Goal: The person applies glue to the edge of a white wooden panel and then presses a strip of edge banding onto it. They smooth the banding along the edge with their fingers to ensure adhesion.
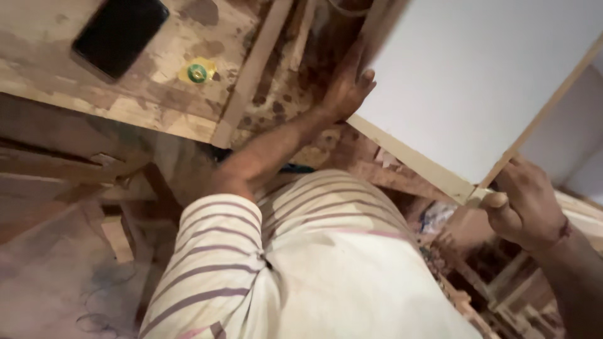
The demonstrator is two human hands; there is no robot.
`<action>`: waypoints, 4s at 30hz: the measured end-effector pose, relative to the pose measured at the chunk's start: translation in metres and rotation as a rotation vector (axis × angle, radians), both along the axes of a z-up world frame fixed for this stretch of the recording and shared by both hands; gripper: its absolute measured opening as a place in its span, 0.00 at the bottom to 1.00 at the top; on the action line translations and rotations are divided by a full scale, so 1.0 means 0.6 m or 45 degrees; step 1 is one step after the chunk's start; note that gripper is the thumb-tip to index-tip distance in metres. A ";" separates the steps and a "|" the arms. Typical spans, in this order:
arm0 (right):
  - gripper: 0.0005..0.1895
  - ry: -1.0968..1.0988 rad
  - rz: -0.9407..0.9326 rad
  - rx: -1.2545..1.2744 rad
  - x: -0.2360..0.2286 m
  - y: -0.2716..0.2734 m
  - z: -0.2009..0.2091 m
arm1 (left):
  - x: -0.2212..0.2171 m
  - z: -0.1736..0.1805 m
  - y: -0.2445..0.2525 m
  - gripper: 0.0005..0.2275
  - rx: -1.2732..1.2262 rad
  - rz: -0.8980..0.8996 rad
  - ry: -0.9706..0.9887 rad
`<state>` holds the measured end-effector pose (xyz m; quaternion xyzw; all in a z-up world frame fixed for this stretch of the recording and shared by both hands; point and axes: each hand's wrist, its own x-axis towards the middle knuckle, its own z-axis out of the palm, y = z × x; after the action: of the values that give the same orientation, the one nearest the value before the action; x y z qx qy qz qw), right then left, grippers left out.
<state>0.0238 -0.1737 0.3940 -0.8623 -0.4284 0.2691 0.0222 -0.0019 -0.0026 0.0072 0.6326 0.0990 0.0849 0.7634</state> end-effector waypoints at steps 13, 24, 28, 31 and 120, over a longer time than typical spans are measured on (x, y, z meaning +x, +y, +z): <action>0.48 -0.062 -0.045 -0.024 -0.010 0.023 -0.005 | -0.017 0.167 0.000 0.37 0.154 0.038 -0.239; 0.51 -0.008 -0.118 -0.015 -0.013 0.029 -0.015 | -0.026 0.302 0.020 0.32 0.183 -0.059 -0.347; 0.52 -0.046 -0.113 -0.027 -0.009 0.036 -0.009 | -0.032 0.349 0.014 0.32 0.205 -0.076 -0.361; 0.50 -0.026 -0.136 0.021 -0.015 0.043 0.004 | -0.026 0.386 -0.001 0.31 0.185 0.028 -0.412; 0.31 0.404 -1.206 -0.193 -0.040 0.113 0.084 | -0.139 0.447 0.195 0.43 0.769 -0.898 -0.956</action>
<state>-0.0001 -0.1059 0.4442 -0.9097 0.0392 0.3876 0.1438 -0.0855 0.1143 0.2754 0.7432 -0.4221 0.0686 0.5145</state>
